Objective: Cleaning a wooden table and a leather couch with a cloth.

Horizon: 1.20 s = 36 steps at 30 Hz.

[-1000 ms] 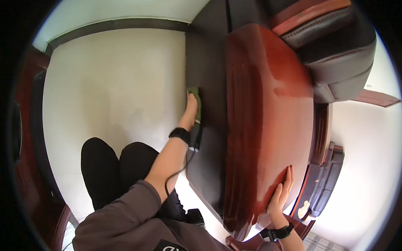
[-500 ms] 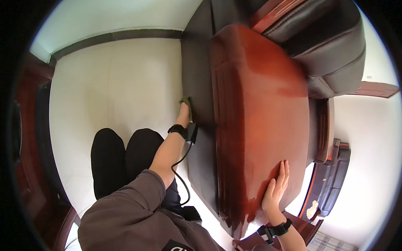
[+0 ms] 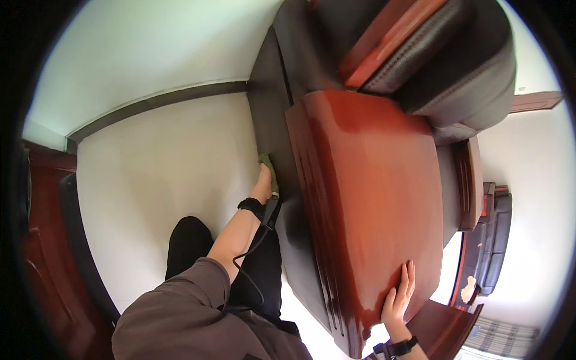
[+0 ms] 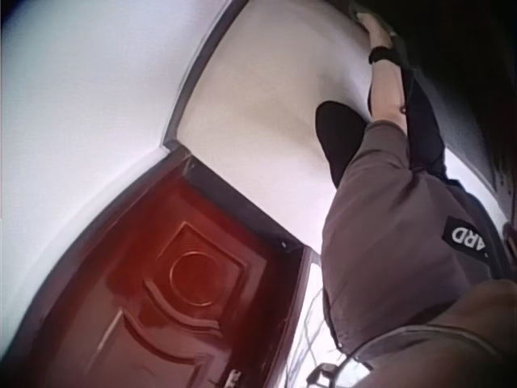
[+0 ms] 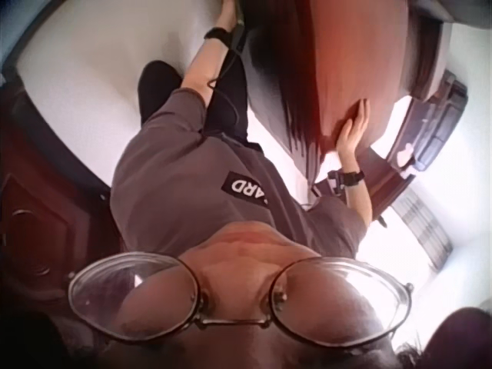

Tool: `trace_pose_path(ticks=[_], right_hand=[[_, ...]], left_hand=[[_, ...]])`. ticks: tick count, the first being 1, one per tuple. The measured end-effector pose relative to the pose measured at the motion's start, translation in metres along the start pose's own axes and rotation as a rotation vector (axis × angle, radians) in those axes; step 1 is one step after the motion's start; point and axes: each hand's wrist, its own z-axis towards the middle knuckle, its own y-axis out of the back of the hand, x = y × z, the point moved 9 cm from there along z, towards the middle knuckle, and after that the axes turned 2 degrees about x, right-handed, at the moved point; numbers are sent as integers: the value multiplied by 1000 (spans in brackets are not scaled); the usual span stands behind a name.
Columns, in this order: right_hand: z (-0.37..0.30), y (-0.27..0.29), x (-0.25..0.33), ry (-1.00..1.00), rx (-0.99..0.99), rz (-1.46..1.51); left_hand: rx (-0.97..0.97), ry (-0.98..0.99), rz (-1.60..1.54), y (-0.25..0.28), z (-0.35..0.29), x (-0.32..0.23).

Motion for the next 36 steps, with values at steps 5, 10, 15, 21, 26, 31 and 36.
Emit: trace_pose_path(ticks=[5, 10, 15, 21, 26, 31, 36], right_hand=[[-3, 4, 2, -5, 18, 63], [-6, -1, -7, -34, 42, 41], [-14, 0, -16, -98, 53, 31], [-16, 1, -16, -86, 58, 41], [-13, -1, -15, -73, 59, 69], [-11, 3, -16, -59, 45, 78], [-11, 0, -17, -40, 60, 52]], left_hand=[[123, 128, -30, 19, 84, 13], [444, -120, -84, 0, 140, -60], [181, -234, 159, -21, 146, -168], [164, -421, 217, -71, 90, -288], [171, -955, 436, -112, 18, -321], [437, -1607, 367, -110, -106, -216], [420, -1308, 603, -56, -117, -79]])
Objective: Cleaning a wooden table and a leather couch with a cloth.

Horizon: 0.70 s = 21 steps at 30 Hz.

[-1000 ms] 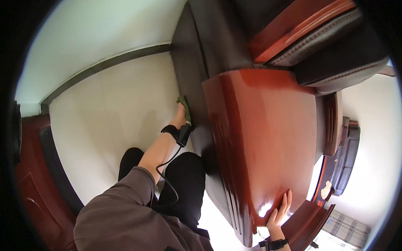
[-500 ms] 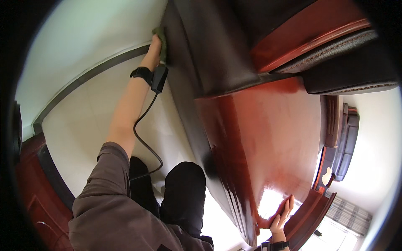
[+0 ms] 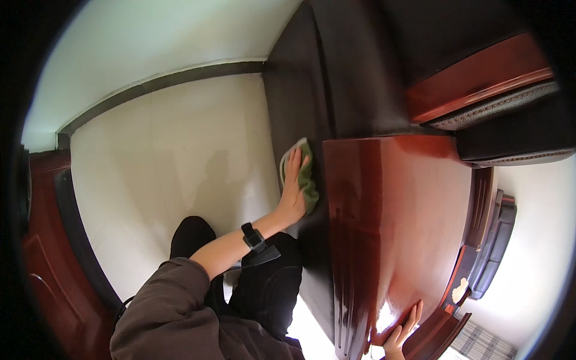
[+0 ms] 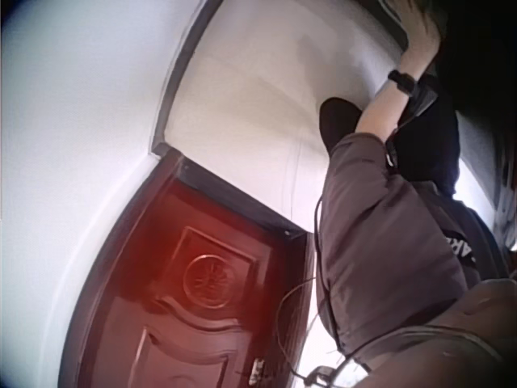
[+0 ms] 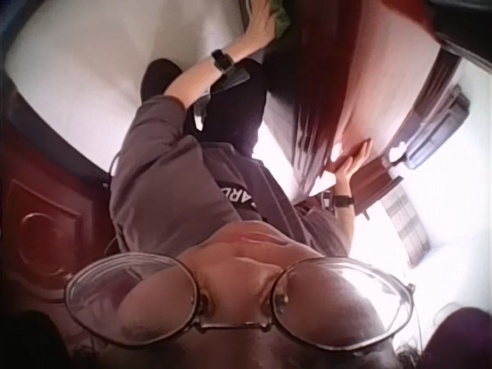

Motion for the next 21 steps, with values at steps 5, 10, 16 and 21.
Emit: trace_pose_path(ticks=[5, 10, 16, 21], right_hand=[[-4, 5, 2, -3, -20, -2], [4, 1, 6, 5, 7, 3], [3, 2, 6, 5, 1, 1], [-3, 2, 8, 17, -9, 15]], left_hand=[[-88, 410, -508, -24, -62, 137], [-162, 361, -195, 5, -34, 282], [-180, 427, 46, 89, 128, 221], [-240, 155, -213, 92, 198, 149]])
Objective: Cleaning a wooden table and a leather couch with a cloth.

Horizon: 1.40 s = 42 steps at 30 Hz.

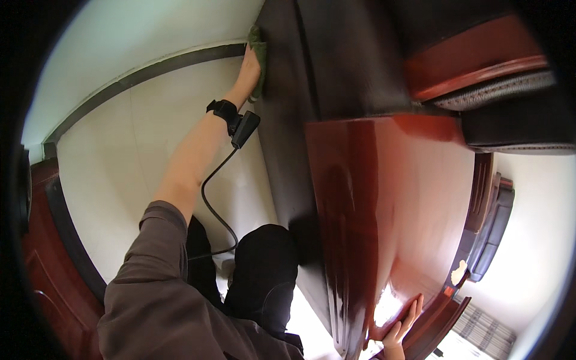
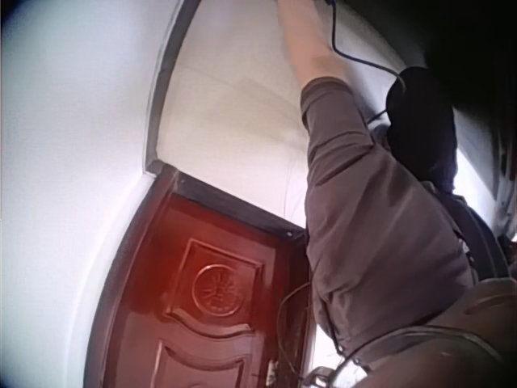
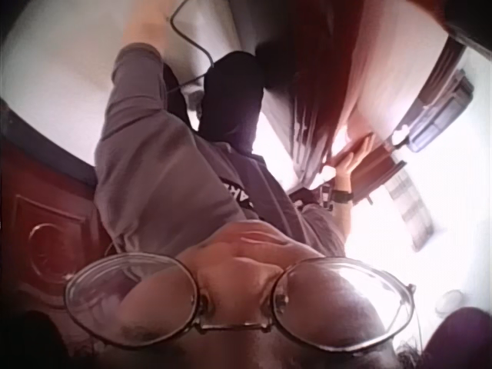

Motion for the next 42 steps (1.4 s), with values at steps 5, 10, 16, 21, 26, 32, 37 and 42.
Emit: trace_pose_path(ticks=[5, 10, 16, 21, 26, 32, 37, 42], right_hand=[[-4, -1, -6, -38, -2, 7], [6, 2, -6, -18, -26, -2], [18, 1, 6, -18, -62, 11], [16, 0, 20, 6, -84, -1], [13, -3, 18, 43, -159, -12], [21, -4, 4, 77, -198, 86], [24, -3, 16, 108, -217, 92], [30, -6, 21, 44, -105, 47]], left_hand=[[-89, -464, 263, -14, -40, -49], [102, -216, 213, -39, -154, -41], [412, 339, 129, -17, -282, -5], [287, 793, -83, 67, -359, 24], [173, 757, -543, 110, -358, -66], [133, 695, -857, 79, -343, -184], [-23, 753, -905, 30, -370, -280], [5, 870, -893, 3, -436, -355]])
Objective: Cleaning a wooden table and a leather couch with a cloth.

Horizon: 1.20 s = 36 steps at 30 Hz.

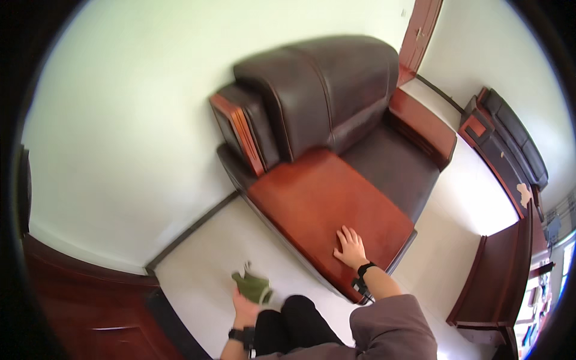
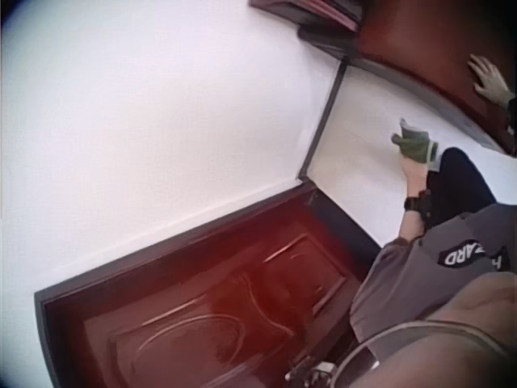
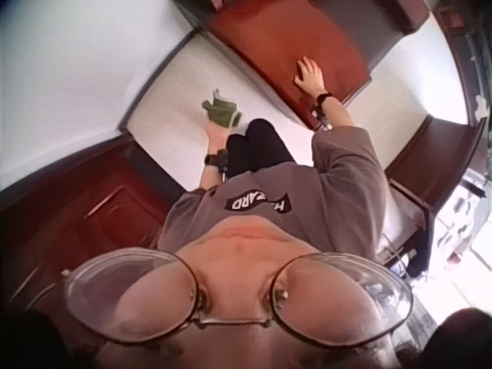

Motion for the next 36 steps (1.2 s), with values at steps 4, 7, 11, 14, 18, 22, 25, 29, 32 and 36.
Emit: trace_pose_path(ticks=[4, 7, 11, 14, 18, 22, 25, 29, 32, 36], right_hand=[[10, 44, 58, 329, 294, -279], [9, 185, 172, 689, 3, -271], [-24, 377, 306, 955, -89, -115], [-102, 539, 362, 1101, -582, 62], [-212, 637, 397, 1322, -820, -109], [-277, 650, 373, 1289, -862, -401], [-307, 643, 338, 1290, -761, -568], [-351, 647, 283, 1267, -660, -756], [-355, 643, 248, 1233, -615, -854], [-365, 650, 208, 1166, -577, -947]], left_hand=[[-174, -68, 32, -17, -111, -46], [-240, -120, 292, -53, -173, -97], [-333, -301, 330, -127, -223, -142], [-159, -275, 404, -152, -223, -138], [-92, -238, 500, -173, -210, -109], [-109, -168, 536, -189, -191, -31], [-85, -179, 528, -196, -193, 11], [-40, -136, 559, -208, -189, 87], [8, -29, 603, -222, -166, 137], [88, 42, 648, -261, -128, 201]])
